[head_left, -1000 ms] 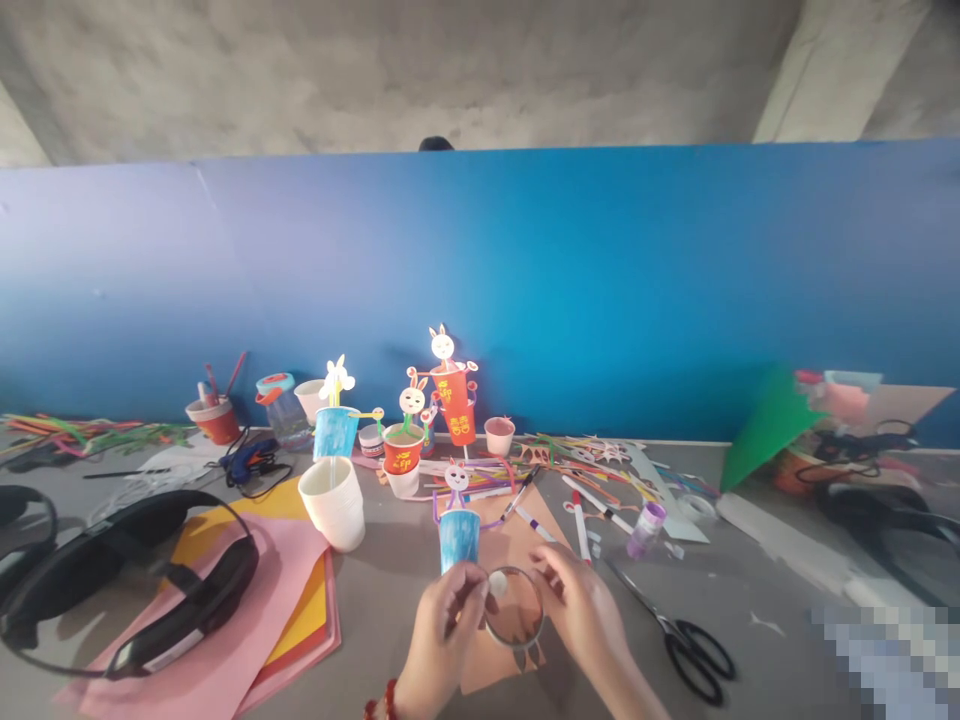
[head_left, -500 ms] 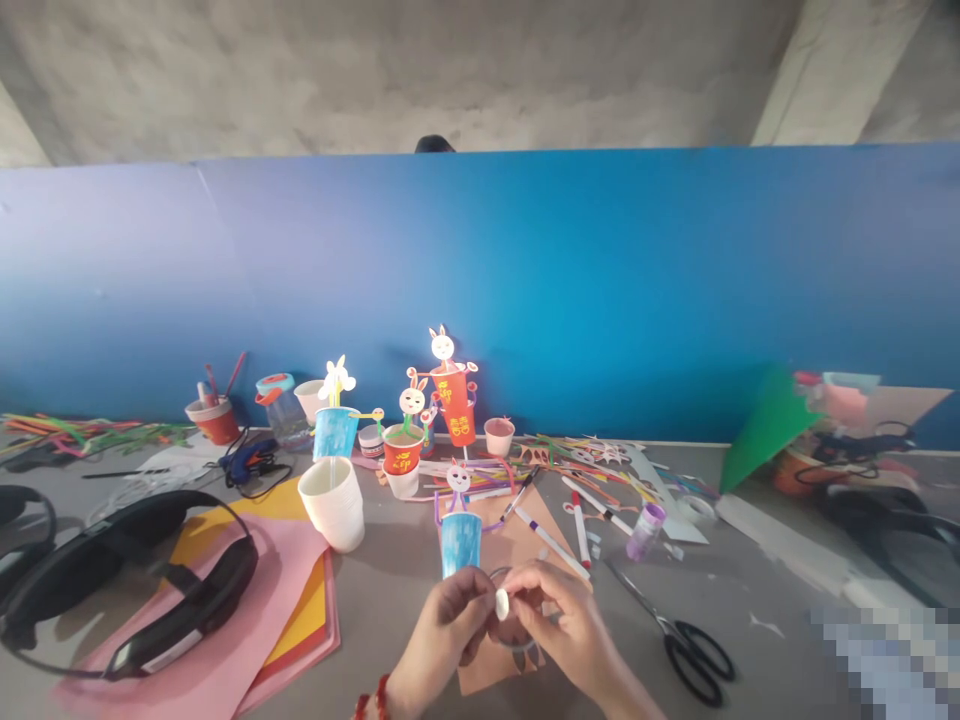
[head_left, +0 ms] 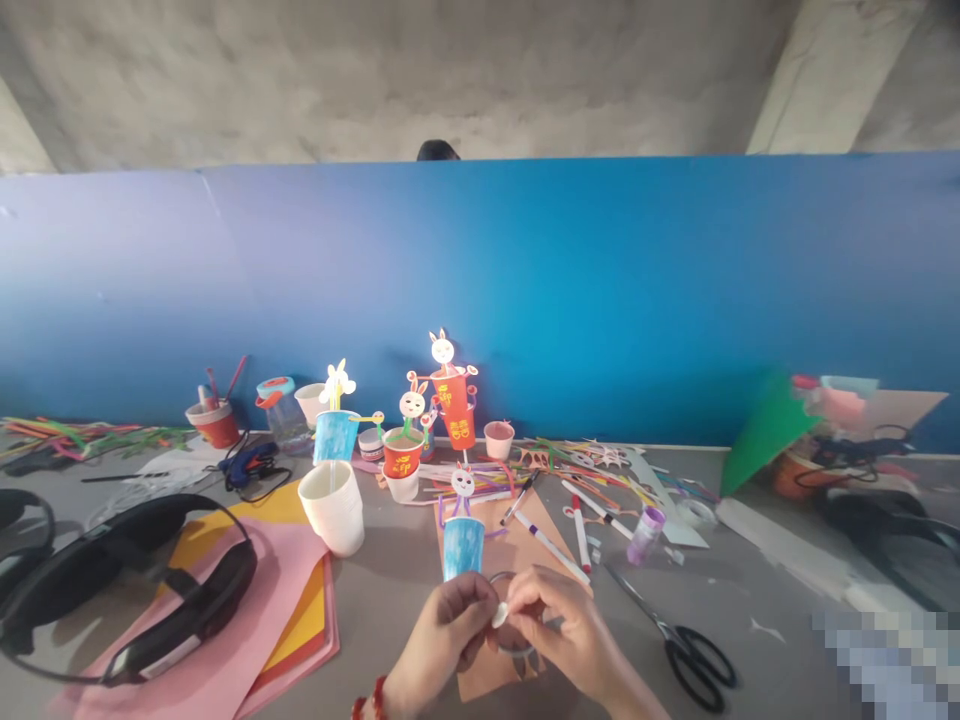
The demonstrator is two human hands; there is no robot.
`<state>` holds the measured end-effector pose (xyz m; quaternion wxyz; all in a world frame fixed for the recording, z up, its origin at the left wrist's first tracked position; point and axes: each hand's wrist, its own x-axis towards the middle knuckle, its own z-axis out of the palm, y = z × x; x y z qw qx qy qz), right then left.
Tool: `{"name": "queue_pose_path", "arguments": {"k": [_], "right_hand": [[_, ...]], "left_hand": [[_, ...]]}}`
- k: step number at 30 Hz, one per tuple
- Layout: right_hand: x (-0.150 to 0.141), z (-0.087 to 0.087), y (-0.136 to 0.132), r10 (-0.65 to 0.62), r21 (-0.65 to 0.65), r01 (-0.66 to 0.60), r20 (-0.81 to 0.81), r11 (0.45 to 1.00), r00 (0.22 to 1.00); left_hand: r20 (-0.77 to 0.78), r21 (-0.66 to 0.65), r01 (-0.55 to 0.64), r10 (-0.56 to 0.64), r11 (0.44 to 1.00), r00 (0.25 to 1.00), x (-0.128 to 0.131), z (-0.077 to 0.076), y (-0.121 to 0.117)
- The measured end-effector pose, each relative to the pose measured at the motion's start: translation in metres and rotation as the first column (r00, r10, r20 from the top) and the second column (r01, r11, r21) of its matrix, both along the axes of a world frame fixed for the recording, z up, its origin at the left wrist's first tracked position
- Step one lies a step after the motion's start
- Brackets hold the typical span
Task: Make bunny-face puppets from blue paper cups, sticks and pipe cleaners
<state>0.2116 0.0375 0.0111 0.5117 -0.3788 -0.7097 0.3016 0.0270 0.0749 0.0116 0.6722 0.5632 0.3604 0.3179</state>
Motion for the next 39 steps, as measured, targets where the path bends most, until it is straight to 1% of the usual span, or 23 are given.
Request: {"name": "queue_pose_path", "arguments": {"k": [1,2,3,4,6,7,8,9,10,12,14,16,19,21,23,27,31,34,36,39], "right_hand": [[0.0,0.001,0.0,-0.004,-0.003,0.004,0.003,1.0,1.0],[0.0,0.001,0.0,-0.015,-0.003,0.015,0.012,1.0,1.0],[0.001,0.002,-0.001,-0.03,0.001,0.03,0.022,1.0,0.999],[0.001,0.003,-0.001,-0.054,0.005,0.054,0.03,0.999,0.998],[0.002,0.003,-0.001,-0.111,0.014,0.111,0.045,0.994,0.993],[0.003,0.003,0.0,-0.14,0.017,0.139,0.05,0.99,0.989],[0.003,0.003,0.0,-0.165,0.016,0.164,0.056,0.986,0.985],[0.004,0.002,0.001,-0.185,0.014,0.185,0.06,0.983,0.981],[0.004,0.002,0.001,-0.202,0.01,0.201,0.065,0.979,0.977],[0.003,0.001,0.002,-0.216,-0.001,0.216,0.073,0.976,0.974],[0.003,0.0,0.002,-0.209,-0.013,0.211,0.079,0.977,0.975],[0.001,0.001,0.001,-0.194,-0.022,0.196,0.077,0.98,0.978],[-0.001,0.001,0.001,-0.173,-0.034,0.176,0.064,0.984,0.983],[-0.002,0.001,0.001,-0.161,-0.06,0.162,0.029,0.985,0.987],[-0.003,0.001,0.003,-0.147,-0.109,0.141,-0.051,0.984,0.988],[0.001,0.008,0.007,-0.157,-0.263,0.089,-0.248,0.961,0.956],[0.003,0.02,0.009,-0.179,-0.398,0.025,-0.357,0.917,0.917],[0.0,0.028,0.008,-0.167,-0.492,-0.068,-0.417,0.868,0.894],[-0.003,0.031,0.008,-0.138,-0.523,-0.125,-0.436,0.843,0.889],[-0.004,0.033,0.008,-0.087,-0.529,-0.175,-0.433,0.83,0.897]], "left_hand": [[-0.019,0.03,-0.015,0.015,0.999,1.0,0.0,0.001,0.0],[-0.045,0.093,-0.052,0.057,0.994,0.997,-0.002,0.002,0.001],[-0.07,0.185,-0.111,0.126,0.976,0.989,-0.004,0.004,0.002],[-0.083,0.291,-0.188,0.22,0.938,0.972,-0.007,0.006,0.004],[-0.061,0.472,-0.348,0.424,0.81,0.903,-0.014,0.009,0.009],[-0.045,0.523,-0.414,0.509,0.745,0.86,-0.018,0.01,0.012],[-0.043,0.55,-0.456,0.568,0.7,0.822,-0.022,0.01,0.016],[-0.058,0.562,-0.475,0.605,0.677,0.794,-0.025,0.009,0.019],[-0.084,0.566,-0.481,0.628,0.669,0.774,-0.027,0.008,0.023],[-0.157,0.568,-0.454,0.632,0.687,0.759,-0.027,0.002,0.03],[-0.222,0.573,-0.396,0.601,0.717,0.768,-0.022,-0.004,0.036],[-0.258,0.6,-0.343,0.58,0.723,0.773,-0.016,-0.009,0.041],[-0.274,0.619,-0.312,0.571,0.72,0.774,-0.009,-0.015,0.043],[-0.271,0.592,-0.304,0.54,0.746,0.797,-0.009,-0.017,0.043],[-0.264,0.56,-0.291,0.5,0.775,0.825,-0.011,-0.018,0.041],[-0.281,0.515,-0.246,0.433,0.821,0.857,-0.017,-0.015,0.038],[-0.359,0.466,-0.174,0.365,0.867,0.859,-0.021,-0.005,0.032],[-0.397,0.419,-0.13,0.311,0.898,0.864,-0.022,0.002,0.02],[-0.382,0.396,-0.12,0.282,0.911,0.88,-0.022,0.005,0.01],[-0.336,0.355,-0.087,0.214,0.931,0.917,-0.021,0.008,-0.004]]}}
